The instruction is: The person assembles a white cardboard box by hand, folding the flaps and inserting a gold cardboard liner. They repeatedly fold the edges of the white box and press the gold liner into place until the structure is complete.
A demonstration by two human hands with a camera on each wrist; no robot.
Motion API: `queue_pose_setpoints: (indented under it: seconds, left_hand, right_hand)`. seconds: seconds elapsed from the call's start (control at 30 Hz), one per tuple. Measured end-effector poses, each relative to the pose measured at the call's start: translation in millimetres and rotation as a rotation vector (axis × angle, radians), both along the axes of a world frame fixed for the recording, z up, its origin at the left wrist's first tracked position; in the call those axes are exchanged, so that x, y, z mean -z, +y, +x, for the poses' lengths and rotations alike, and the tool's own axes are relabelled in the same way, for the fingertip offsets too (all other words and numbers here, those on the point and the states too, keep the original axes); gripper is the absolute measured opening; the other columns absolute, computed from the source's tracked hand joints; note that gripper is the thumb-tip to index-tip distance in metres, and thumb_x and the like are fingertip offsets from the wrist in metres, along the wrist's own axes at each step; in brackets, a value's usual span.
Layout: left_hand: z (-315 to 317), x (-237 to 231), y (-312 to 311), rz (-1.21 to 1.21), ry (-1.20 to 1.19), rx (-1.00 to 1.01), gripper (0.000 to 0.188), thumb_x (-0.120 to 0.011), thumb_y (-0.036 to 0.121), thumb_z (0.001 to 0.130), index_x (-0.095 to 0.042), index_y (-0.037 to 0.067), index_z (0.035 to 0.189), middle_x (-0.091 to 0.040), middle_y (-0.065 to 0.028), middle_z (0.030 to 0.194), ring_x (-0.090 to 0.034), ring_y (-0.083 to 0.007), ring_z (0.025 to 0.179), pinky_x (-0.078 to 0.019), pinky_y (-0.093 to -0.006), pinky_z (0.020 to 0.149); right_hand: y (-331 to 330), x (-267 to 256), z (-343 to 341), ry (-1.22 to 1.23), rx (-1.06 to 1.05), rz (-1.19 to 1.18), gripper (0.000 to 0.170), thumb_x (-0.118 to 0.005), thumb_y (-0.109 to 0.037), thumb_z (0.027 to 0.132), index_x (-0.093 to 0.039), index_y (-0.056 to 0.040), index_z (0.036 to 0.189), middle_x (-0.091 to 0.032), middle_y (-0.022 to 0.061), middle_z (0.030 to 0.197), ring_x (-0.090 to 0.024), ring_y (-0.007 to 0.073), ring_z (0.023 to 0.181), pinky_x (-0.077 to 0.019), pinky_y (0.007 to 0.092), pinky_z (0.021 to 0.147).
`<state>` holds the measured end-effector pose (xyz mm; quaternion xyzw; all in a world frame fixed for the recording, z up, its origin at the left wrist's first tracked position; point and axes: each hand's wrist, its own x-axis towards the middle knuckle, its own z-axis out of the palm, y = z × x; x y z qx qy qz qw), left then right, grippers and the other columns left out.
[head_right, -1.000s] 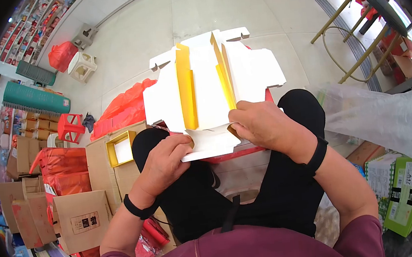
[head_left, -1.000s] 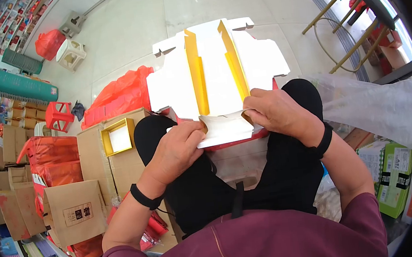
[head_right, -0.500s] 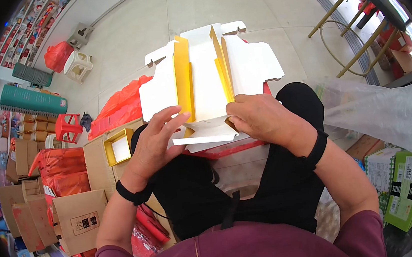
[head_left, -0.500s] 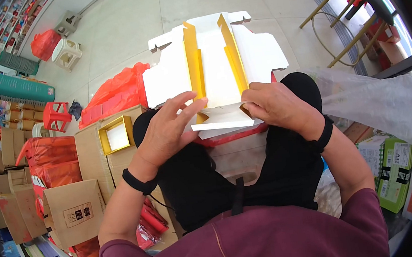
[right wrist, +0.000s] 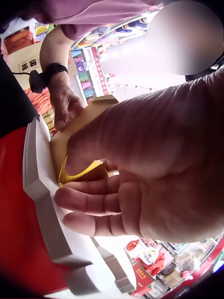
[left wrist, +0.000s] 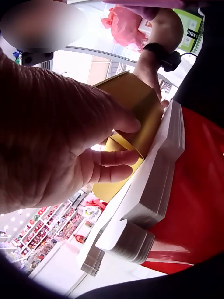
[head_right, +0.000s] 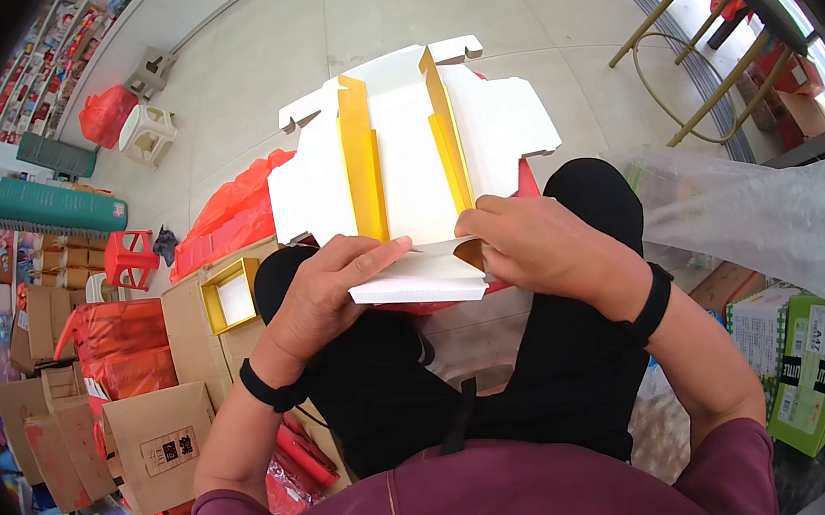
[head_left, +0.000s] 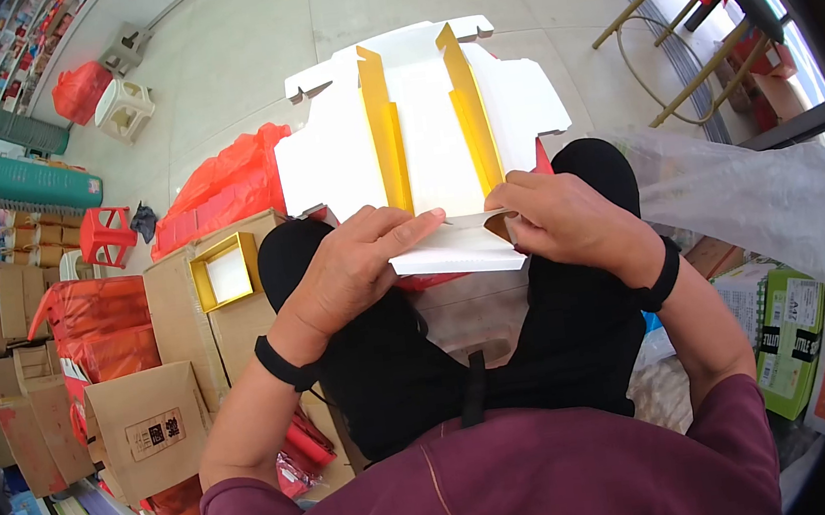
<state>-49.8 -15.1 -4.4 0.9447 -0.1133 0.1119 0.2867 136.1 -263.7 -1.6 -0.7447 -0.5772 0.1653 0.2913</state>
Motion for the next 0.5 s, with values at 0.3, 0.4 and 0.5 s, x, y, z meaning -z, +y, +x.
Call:
queue_pose_setpoints:
  seconds: [0.3, 0.4, 0.5]
  left_hand:
    - [1.3, -4.3, -0.7, -0.034, 0.029, -0.012, 0.080, -0.067, -0.018, 0.076, -0.067, 0.020, 0.147, -0.072, -0.0102, 0.112, -0.070, -0.0323, 0.101, -0.0599, -0.0421, 0.087]
    - [-0.4, -5.5, -0.8, -0.045, 0.036, -0.019, 0.079, -0.067, -0.018, 0.076, -0.068, 0.020, 0.146, -0.072, -0.0106, 0.112, -0.070, -0.0329, 0.100, -0.0599, -0.0420, 0.087]
    - [-1.0, -6.1, -0.7, -0.023, 0.041, -0.014, 0.079, -0.067, -0.018, 0.077, -0.068, 0.021, 0.145, -0.072, -0.0109, 0.111, -0.070, -0.0331, 0.100, -0.0600, -0.0416, 0.087]
  right_hand:
    - [-2.4, -1.9, -3.7, -0.032, -0.015, 0.051, 0.034, -0.074, -0.006, 0.081, -0.067, -0.0074, 0.115, -0.064, 0.0117, 0.098, -0.069, 0.0347, 0.091, -0.0582, 0.0446, 0.076]
    - [-0.6, -1.2, -3.3, 0.003, -0.013, 0.049, 0.030, -0.074, -0.006, 0.082, -0.068, -0.0078, 0.111, -0.064, 0.0118, 0.097, -0.069, 0.0346, 0.090, -0.0579, 0.0448, 0.075]
    - [-1.0, -1.4, -3.2, 0.017, -0.002, 0.050, 0.026, -0.073, -0.006, 0.082, -0.068, -0.0084, 0.108, -0.064, 0.0118, 0.095, -0.069, 0.0347, 0.088, -0.0578, 0.0447, 0.074]
